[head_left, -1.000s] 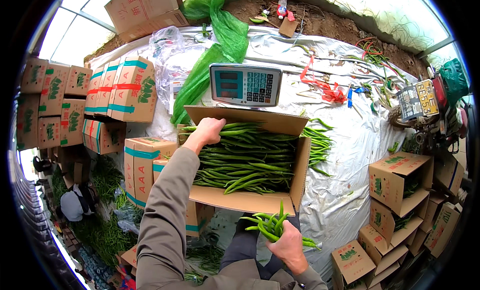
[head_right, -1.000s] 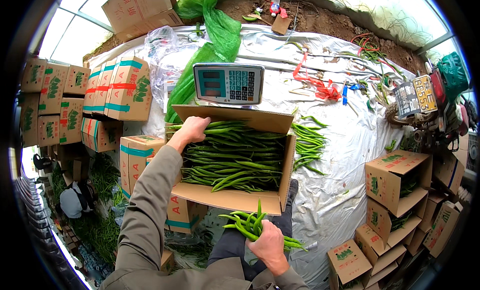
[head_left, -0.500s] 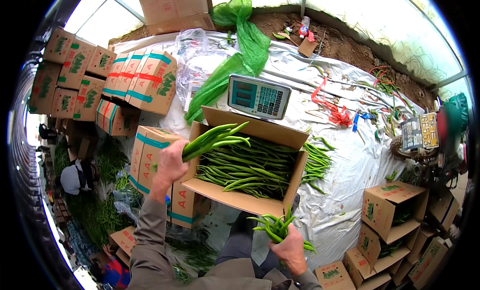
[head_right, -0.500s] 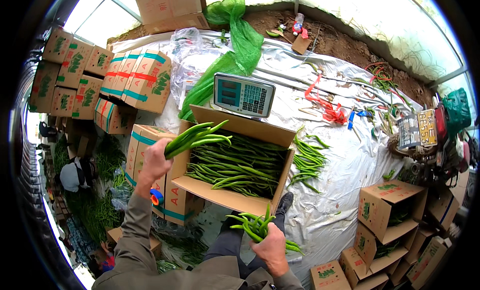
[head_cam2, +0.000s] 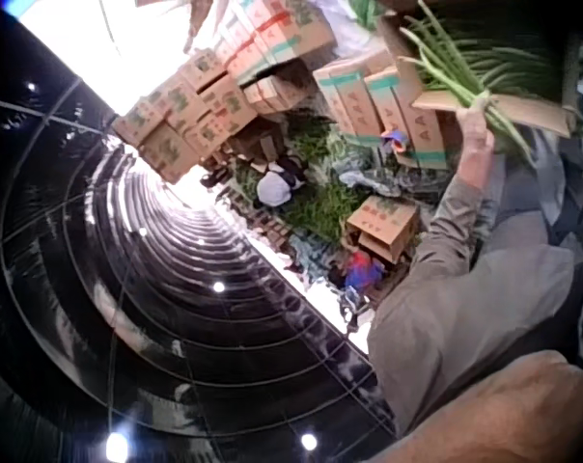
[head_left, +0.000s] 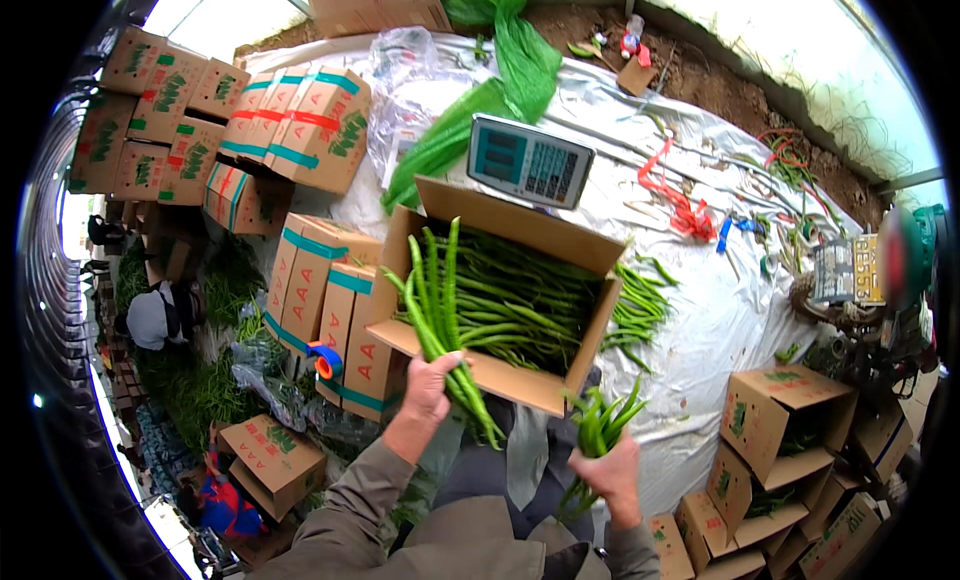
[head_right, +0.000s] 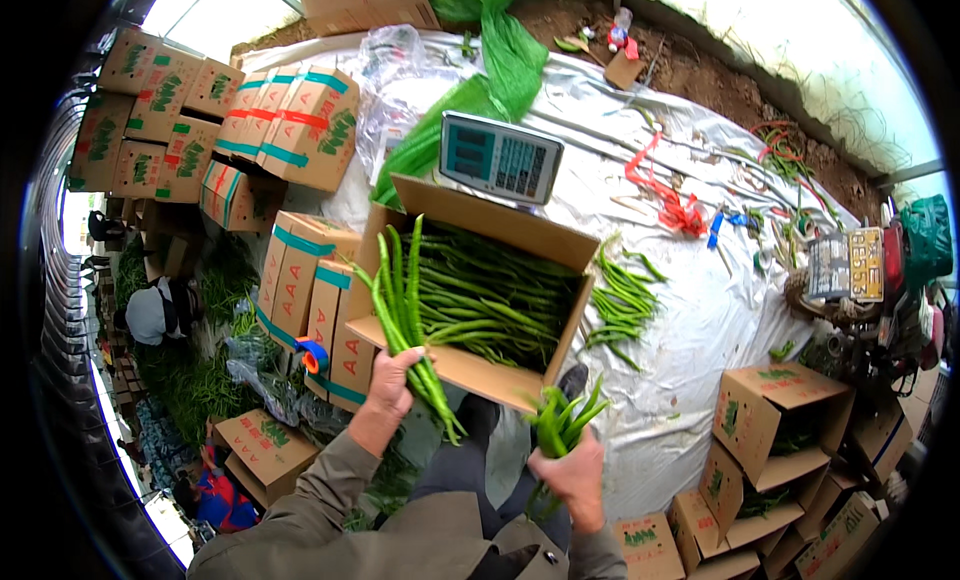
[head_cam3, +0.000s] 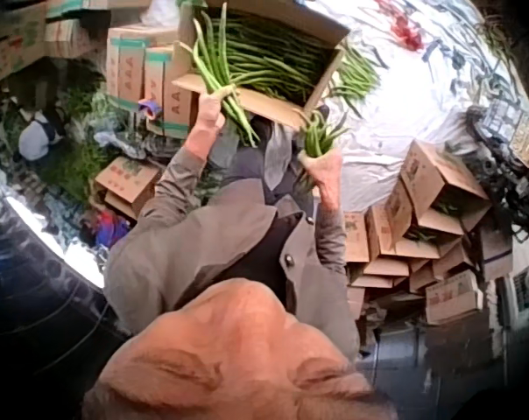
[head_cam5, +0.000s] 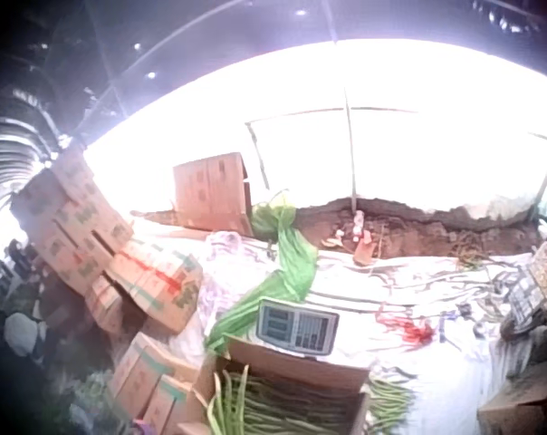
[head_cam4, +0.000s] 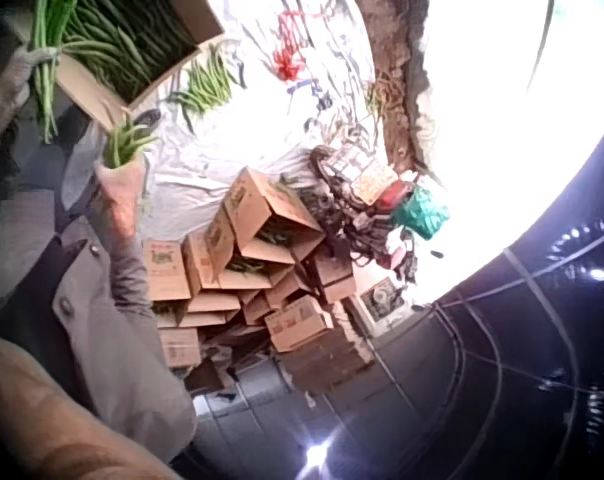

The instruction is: The person packs green beans into cardboard boxes, seals them with tape, and moves them aside. They repeat this process with multiple boxes, occasionally using a digital scale to weigh the beans before packing.

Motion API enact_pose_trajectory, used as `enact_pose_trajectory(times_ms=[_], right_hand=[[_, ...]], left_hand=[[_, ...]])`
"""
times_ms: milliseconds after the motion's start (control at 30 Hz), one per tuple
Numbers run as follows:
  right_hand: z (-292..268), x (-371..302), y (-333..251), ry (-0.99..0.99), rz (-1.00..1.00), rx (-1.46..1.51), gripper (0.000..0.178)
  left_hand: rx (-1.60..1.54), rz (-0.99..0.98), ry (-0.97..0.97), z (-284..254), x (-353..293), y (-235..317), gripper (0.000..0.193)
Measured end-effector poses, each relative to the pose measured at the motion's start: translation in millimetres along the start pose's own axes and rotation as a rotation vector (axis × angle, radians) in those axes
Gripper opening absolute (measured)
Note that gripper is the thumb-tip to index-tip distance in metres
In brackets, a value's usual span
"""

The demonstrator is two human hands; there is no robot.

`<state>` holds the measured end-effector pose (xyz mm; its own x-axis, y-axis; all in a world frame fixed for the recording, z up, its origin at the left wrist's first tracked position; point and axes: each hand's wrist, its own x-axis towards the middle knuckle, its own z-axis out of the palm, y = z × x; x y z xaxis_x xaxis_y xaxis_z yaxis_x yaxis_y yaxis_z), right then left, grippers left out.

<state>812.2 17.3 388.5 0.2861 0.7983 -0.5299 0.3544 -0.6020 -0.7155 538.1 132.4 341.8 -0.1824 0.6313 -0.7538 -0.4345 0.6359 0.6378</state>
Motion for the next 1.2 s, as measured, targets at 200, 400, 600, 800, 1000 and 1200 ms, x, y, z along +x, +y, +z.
enact_pose_trajectory(times_ms=[200,400,600,800,1000,1200], right_hand=[[-73,28,17,0.006,0.133,0.373,0.031],[-109,57,88,0.044,0.19,0.588,0.038],[-88,104,227,-0.013,0.352,0.793,0.038],[-53,186,322,-0.052,0.383,0.555,0.024],[-19,301,400,-0.244,0.148,-0.089,0.048],[4,410,444,-0.456,0.042,-0.538,0.08]], left_hand=[[0.34,-0.009,-0.358,78,-70,-121,0.046],[0.326,-0.075,-0.662,140,-95,-228,0.06],[0.45,-0.192,-0.67,148,-47,-328,0.06],[0.48,-0.351,-0.561,150,31,-434,0.058],[0.047,-0.73,-0.486,167,106,-542,0.043],[-0.525,-0.854,-0.276,232,180,-629,0.04]])
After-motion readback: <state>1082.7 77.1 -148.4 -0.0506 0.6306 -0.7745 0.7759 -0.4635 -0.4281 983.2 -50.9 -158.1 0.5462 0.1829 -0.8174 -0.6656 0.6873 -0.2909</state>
